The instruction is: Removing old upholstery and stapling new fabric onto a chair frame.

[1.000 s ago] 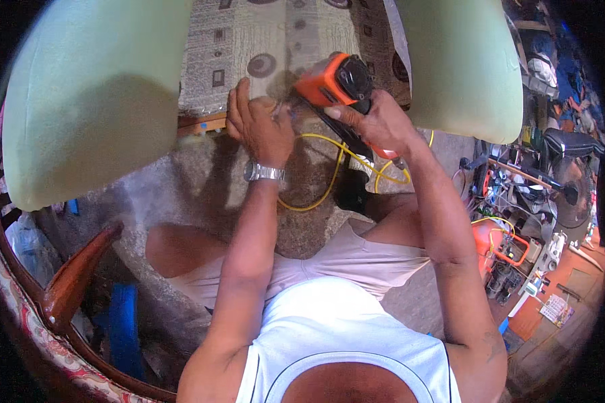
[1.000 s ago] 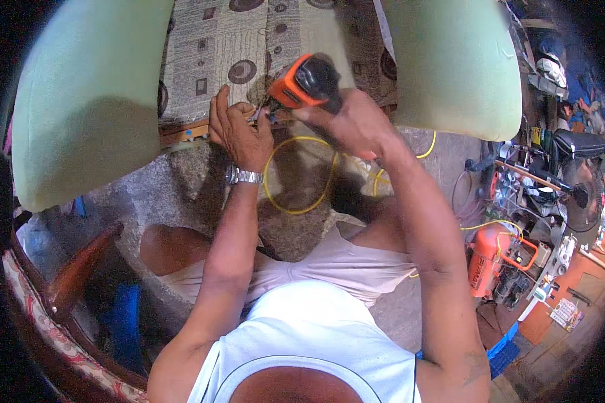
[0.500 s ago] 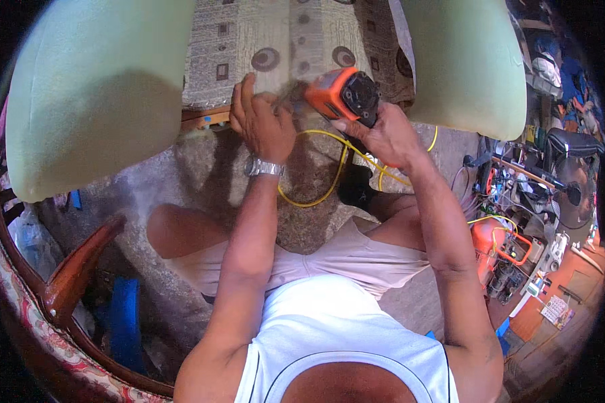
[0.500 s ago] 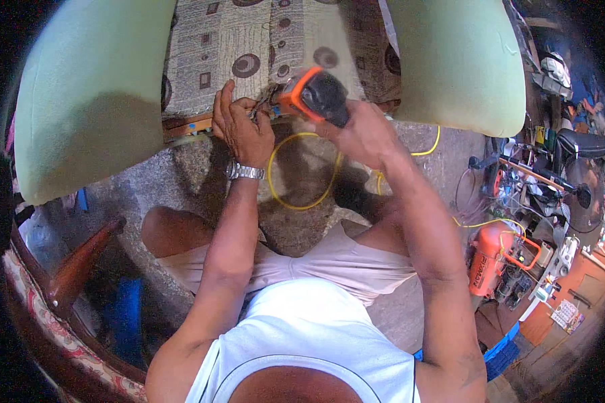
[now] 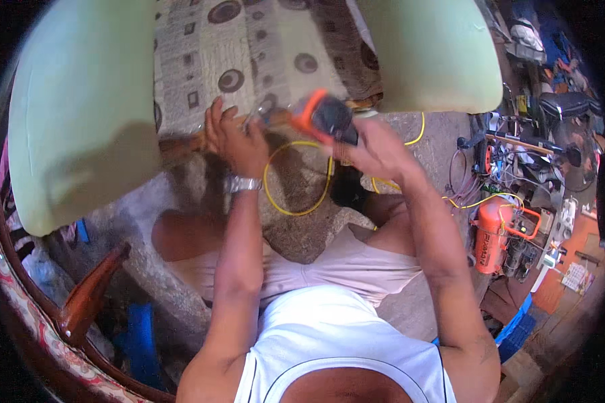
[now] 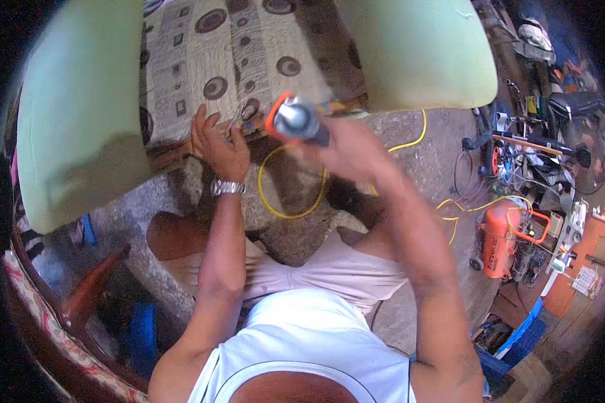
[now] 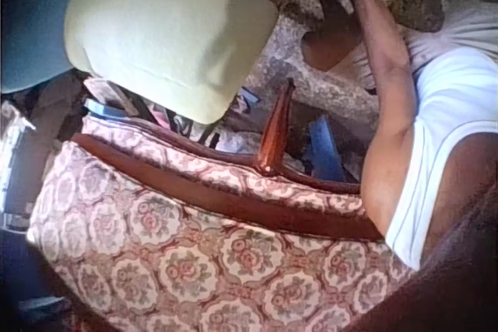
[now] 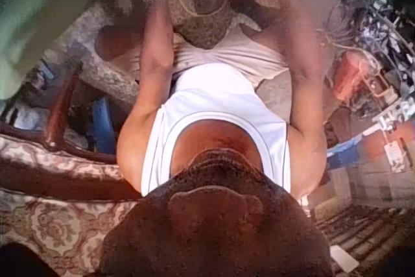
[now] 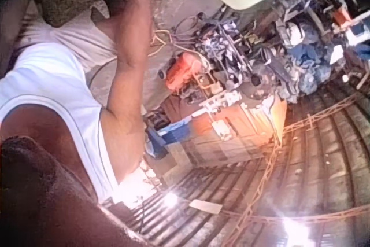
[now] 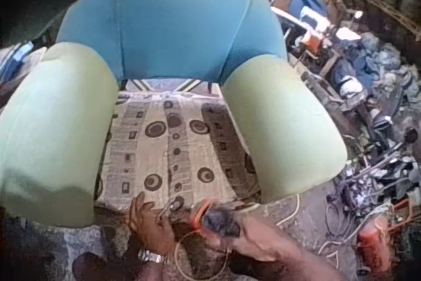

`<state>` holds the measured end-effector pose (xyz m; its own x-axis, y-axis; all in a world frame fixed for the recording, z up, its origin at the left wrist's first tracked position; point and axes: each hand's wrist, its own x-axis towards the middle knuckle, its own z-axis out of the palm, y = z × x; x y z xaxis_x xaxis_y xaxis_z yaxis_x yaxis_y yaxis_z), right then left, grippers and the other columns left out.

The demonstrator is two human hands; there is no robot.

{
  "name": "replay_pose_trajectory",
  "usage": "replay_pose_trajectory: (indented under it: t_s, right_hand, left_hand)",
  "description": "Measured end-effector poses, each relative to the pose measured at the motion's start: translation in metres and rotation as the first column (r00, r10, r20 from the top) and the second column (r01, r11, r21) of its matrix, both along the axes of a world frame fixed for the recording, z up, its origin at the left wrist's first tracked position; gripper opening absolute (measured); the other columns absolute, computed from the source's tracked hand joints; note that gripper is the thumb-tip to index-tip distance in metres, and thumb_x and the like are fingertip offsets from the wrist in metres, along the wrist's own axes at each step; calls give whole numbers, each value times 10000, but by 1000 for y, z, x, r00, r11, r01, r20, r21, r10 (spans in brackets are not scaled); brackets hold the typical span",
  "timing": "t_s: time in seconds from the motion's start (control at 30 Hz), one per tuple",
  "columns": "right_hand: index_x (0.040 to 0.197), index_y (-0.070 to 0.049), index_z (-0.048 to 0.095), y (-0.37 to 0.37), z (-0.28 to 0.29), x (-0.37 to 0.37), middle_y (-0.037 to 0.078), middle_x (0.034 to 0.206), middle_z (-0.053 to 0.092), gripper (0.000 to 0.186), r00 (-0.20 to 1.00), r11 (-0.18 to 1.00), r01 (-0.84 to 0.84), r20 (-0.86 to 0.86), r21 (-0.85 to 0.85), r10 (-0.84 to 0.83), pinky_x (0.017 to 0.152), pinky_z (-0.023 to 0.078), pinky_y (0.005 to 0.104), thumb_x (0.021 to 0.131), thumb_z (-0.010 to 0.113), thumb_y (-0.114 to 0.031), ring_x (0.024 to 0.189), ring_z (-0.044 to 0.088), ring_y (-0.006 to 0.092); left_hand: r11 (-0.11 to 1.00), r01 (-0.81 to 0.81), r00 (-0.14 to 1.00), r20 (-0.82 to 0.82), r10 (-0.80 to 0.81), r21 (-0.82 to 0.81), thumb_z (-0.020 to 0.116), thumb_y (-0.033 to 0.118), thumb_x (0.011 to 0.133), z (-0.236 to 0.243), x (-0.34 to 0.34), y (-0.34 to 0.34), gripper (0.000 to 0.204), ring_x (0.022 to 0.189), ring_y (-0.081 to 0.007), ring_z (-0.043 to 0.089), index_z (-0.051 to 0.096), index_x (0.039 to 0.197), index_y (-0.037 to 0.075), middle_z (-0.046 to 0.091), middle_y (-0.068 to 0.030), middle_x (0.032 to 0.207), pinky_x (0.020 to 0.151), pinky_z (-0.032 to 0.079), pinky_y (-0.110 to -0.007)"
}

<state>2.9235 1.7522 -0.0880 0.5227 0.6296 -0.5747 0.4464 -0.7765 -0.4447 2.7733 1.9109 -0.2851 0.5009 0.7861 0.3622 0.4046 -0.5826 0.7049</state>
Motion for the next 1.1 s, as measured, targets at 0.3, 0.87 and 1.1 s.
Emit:
replay_pose_trajectory:
  t_s: [0.3, 0.87, 1.1]
  right_hand:
    - [1099, -115, 713, -89, 17, -10, 217, 892, 720, 581, 958, 924, -239, 85, -297, 275, 770, 524, 552, 750, 804, -570, 885, 689, 450]
    - [1187, -110, 710, -92, 48, 29, 236, 960, 723, 583, 995, 986, 52, 87, -160, -38, 809, 536, 498, 749, 841, -472, 934, 697, 440]
    - [1198, -98, 718, -92, 28, 51, 220, 1044, 743, 567, 938, 962, 272, 228, -20, -261, 878, 538, 464, 802, 827, -488, 1007, 713, 401]
  left_hand:
    - [764, 645, 755, -144, -639, -12, 764, 295, 866, 46, 104, -32, 344, 1151, -351, 593, 726, 1135, 84, 661, -142, 1239, 972, 480, -473]
    - [392, 885, 460, -597, -657, 251, 623, 214, 851, 27, 156, -52, 249, 1016, -282, 610, 687, 1031, 54, 640, -113, 1023, 866, 514, -425]
    - [650, 741, 645, -446, -620, 168, 606, 182, 865, 22, 162, -46, 228, 1029, -277, 597, 703, 1040, 72, 619, -88, 1048, 841, 508, -406]
